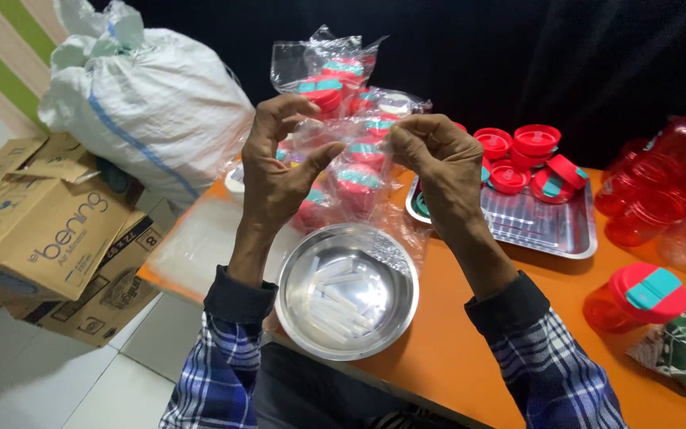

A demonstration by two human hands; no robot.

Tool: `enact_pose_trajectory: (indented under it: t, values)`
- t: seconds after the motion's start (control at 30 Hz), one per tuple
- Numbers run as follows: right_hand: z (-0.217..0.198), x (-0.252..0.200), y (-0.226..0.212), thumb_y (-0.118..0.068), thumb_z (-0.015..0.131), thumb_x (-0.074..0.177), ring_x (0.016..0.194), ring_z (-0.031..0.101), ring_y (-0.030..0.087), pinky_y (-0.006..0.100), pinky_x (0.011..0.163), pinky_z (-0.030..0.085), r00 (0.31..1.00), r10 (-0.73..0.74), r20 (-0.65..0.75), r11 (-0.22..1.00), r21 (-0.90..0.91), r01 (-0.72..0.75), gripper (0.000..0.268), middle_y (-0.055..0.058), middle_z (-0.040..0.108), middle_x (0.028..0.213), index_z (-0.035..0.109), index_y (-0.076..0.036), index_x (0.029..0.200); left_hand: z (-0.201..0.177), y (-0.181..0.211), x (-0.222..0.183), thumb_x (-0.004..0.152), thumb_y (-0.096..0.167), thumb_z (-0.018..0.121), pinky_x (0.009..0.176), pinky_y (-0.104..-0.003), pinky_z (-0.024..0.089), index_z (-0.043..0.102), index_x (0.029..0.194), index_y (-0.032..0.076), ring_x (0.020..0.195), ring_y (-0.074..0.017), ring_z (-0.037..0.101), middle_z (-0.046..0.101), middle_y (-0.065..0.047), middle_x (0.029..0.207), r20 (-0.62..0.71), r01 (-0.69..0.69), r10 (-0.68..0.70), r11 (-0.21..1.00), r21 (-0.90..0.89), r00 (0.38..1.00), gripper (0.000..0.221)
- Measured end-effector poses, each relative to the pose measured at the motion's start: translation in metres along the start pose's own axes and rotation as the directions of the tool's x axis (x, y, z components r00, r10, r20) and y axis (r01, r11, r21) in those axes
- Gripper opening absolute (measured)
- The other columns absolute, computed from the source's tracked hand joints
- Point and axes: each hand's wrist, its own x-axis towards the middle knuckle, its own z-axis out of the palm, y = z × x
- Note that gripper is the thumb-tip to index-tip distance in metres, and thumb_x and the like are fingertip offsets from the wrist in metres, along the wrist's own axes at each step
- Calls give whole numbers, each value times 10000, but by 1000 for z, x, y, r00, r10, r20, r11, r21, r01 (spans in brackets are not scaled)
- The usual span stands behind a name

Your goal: Assemble plastic containers by wiping them, inserting straws, and attaching bands and lids.

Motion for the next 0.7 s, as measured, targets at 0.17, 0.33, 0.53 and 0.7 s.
enact_pose_trajectory:
  t: [0.17,0.33,0.53,0.7]
  values:
    - [-28,6,0,-197,776,954,770,743,125,291,736,679,987,46,-155,998,59,-38,129,54,732,848,696,-103,993,4,-34,-10,978,290,760,1008,-523,486,561,1298,107,1089,-274,650,634,-113,1225,7,-50,49,996,68,999,419]
    - [-60,8,5,-222,769,949,799,778,162,312,756,684,974,106,-202,991,97,-87,141,53,741,897,672,-126,985,16,-53,-23,968,298,761,1039,-439,474,564,1293,42,1090,-261,648,652,-137,1167,46,-12,13,1000,-26,999,458]
    - [-85,-11,-5,-132,785,936,731,762,181,320,713,684,966,144,-213,990,42,-138,123,99,736,845,687,-61,961,64,-60,-29,879,278,845,1028,-327,461,608,1274,140,1095,-140,665,702,-16,1150,117,105,-89,984,-143,989,481]
    - [-114,-25,-14,-85,812,915,697,756,180,321,686,679,966,128,-224,988,-55,-144,142,126,724,782,708,0,962,112,-50,-39,807,129,894,933,-289,541,736,992,106,887,-72,681,739,-11,869,66,154,-140,934,-322,988,244]
